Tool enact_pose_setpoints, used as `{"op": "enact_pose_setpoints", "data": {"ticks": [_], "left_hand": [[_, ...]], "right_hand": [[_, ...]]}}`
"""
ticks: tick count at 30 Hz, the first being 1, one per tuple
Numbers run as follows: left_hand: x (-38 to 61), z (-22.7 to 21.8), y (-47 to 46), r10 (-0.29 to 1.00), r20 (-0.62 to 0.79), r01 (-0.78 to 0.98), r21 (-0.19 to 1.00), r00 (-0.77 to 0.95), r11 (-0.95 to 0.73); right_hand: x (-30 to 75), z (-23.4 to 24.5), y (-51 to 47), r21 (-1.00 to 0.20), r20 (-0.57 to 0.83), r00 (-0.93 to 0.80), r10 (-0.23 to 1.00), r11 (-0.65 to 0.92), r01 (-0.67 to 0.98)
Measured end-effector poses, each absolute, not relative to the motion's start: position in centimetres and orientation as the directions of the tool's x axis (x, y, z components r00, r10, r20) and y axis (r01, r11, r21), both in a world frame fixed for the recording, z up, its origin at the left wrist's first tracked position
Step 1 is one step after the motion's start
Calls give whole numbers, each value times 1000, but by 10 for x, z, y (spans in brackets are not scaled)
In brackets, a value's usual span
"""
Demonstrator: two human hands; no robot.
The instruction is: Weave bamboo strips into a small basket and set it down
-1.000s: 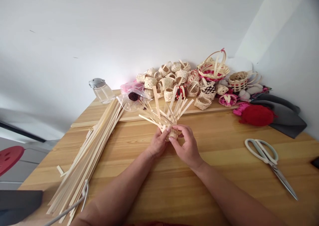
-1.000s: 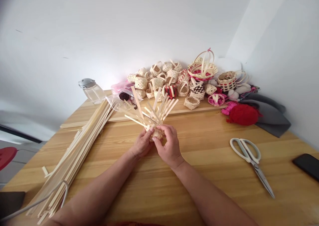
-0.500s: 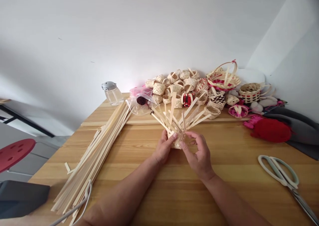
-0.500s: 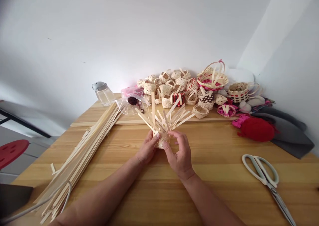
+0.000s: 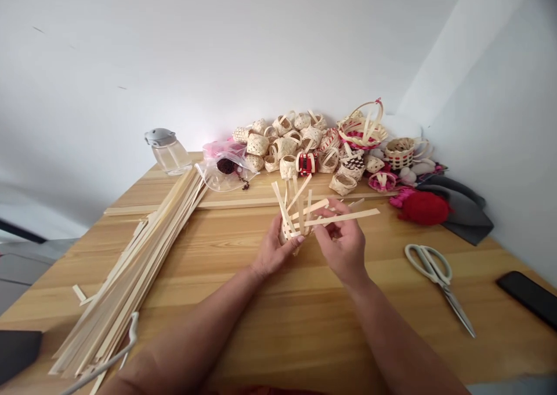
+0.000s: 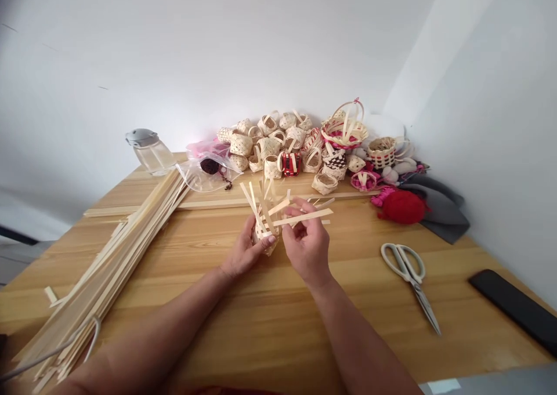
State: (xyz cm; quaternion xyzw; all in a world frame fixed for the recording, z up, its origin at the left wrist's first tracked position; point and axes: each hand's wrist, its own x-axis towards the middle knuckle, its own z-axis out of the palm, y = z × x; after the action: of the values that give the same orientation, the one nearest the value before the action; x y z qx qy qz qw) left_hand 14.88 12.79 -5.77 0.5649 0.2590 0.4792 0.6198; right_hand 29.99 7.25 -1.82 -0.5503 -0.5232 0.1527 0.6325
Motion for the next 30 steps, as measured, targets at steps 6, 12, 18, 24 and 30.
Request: {"op": "enact_pose_setpoints", "data": {"ticks": [6,12,18,24,30], "left_hand": [[146,-59,126,878,239,-216,963,416,-160],[147,-64,128,909,215,-203,968,357,-149],[145,-61,133,924,142,-290,956,354,-36],[147,-66,139,928,61,-408,908,366,101],[147,-66,148,919,-154,-551,760,362,344]], "right_hand": [[298,-16,72,-916,372,350,860,280,286],[291,-17,69,-891,450,301,841,445,90],[292,-18,67,-848,509,196,838,448,285],[286,-12,54,-721,687,386,615,513,466],[290,-25,59,-730,606,221,765,423,538]]}}
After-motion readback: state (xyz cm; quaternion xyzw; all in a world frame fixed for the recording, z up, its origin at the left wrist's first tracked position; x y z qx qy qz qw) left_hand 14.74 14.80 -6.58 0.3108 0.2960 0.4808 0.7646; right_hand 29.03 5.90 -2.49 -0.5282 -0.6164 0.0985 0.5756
